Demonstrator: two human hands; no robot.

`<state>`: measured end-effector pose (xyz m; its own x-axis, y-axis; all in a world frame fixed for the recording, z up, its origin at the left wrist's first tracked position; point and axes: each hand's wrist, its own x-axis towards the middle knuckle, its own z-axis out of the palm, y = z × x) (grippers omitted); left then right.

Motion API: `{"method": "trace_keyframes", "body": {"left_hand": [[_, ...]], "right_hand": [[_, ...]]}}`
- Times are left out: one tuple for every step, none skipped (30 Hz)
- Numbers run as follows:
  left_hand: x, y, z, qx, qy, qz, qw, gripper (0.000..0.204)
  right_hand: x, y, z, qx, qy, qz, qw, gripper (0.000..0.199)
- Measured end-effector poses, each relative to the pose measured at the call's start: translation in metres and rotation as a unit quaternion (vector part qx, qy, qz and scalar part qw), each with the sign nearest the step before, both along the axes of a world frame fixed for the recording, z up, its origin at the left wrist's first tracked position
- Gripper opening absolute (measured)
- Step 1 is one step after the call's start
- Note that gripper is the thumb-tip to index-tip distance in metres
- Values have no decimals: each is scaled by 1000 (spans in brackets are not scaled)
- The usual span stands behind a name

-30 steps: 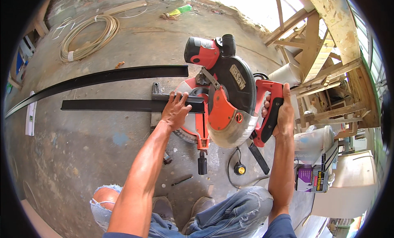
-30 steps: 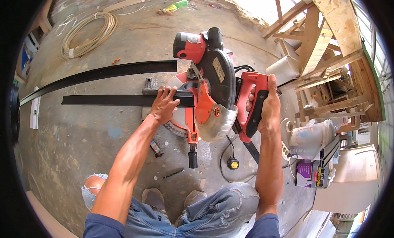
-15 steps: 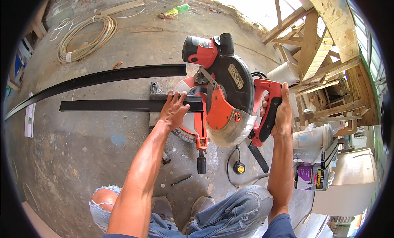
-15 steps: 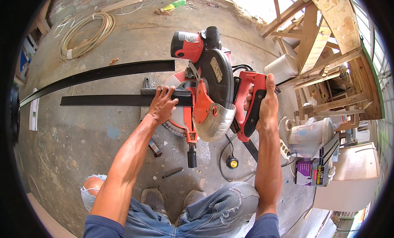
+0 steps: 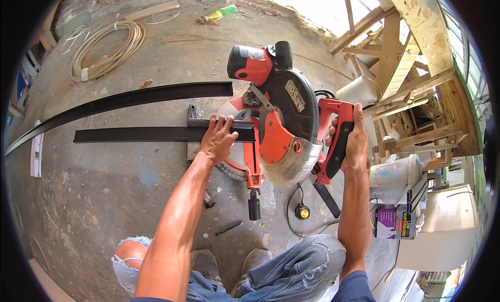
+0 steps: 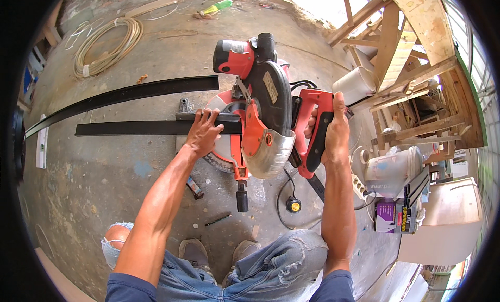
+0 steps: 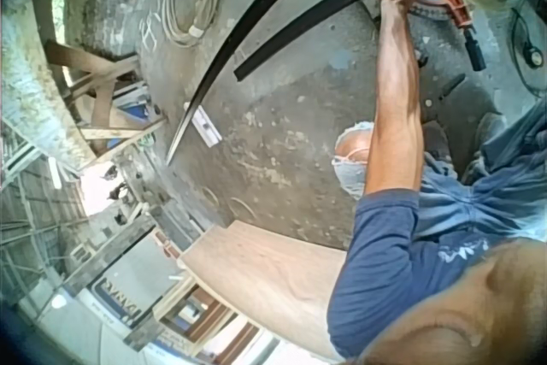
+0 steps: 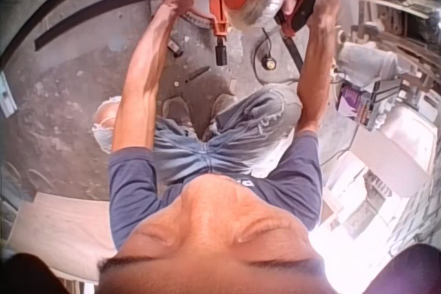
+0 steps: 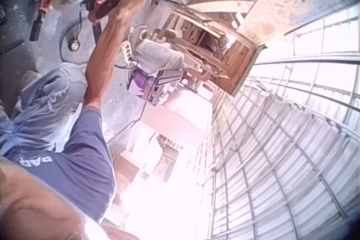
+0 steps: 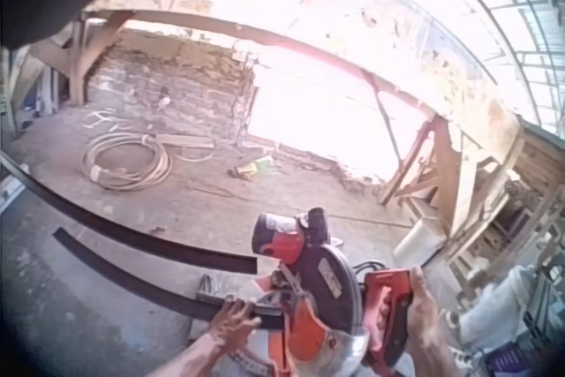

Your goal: The person measures and marks black metal trim pieces using a measuring tape and pencil, then cuts them to length using a miter saw.

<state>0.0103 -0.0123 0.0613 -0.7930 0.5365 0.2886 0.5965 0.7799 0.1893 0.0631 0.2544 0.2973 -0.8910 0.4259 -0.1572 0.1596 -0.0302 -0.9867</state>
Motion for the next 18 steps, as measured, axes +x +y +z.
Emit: {"method": "trace_keyframes", "body": {"left_hand": [[0, 0, 0, -2, -1, 1, 1000, 26], [1, -1, 0, -4, -1, 1, 1000, 26], [0, -1, 0, -4, -1, 1, 1000, 26], [0, -1, 0, -6, -3, 0, 1000, 26], [0, -1, 0, -9, -5, -1, 1000, 26], [0, -1, 1, -9, -4, -1, 1000, 26], [0, 0, 1, -11, -8, -1, 1000, 26], [0, 0, 1, -14, -13, 0, 1000, 26], [0, 0, 1, -14, -13, 0, 1000, 26], [0, 0, 1, -13, -12, 0, 1000, 26], [0, 0, 0, -14, -12, 1, 1000, 26], [0, -1, 0, -14, -12, 1, 1000, 26], [0, -1, 0, -9, -14, 0, 1000, 26], [0, -1, 0, -4, -15, -1, 1000, 26], [0, 0, 0, -3, -14, -1, 1000, 26], [-1, 1, 0, -1, -10, -2, 1000, 25], [-1, 0, -1, 0, -7, -2, 1000, 25], [0, 0, -1, 0, -7, -2, 1000, 25]], "right_hand": [[0, 0, 0, 0, 0, 2, 1000, 69], [0, 0, -1, -1, 0, 1, 1000, 69], [0, 0, -1, 0, -2, 3, 1000, 69], [0, 1, -1, 1, -4, 5, 1000, 69], [0, 1, -1, 1, -4, 5, 1000, 69], [1, 1, -2, 4, -3, 5, 1000, 70], [1, 2, -1, 8, -2, 5, 1000, 70], [1, 1, -1, 8, -2, 4, 1000, 70], [2, -1, 0, 12, -3, 2, 1000, 70], [2, -3, 0, 15, -5, 1, 1000, 69], [2, -3, 0, 15, -5, 0, 1000, 69], [2, -3, -1, 14, -5, 1, 1000, 69], [2, -3, -2, 13, -5, 2, 1000, 69], [2, -2, -2, 14, -4, 1, 1000, 69], [2, 0, -2, 15, -1, 4, 1000, 71], [2, 2, -3, 16, 3, 7, 1000, 73], [2, 3, -4, 15, 2, 7, 1000, 73], [1, 3, -5, 15, 2, 7, 1000, 73]]}}
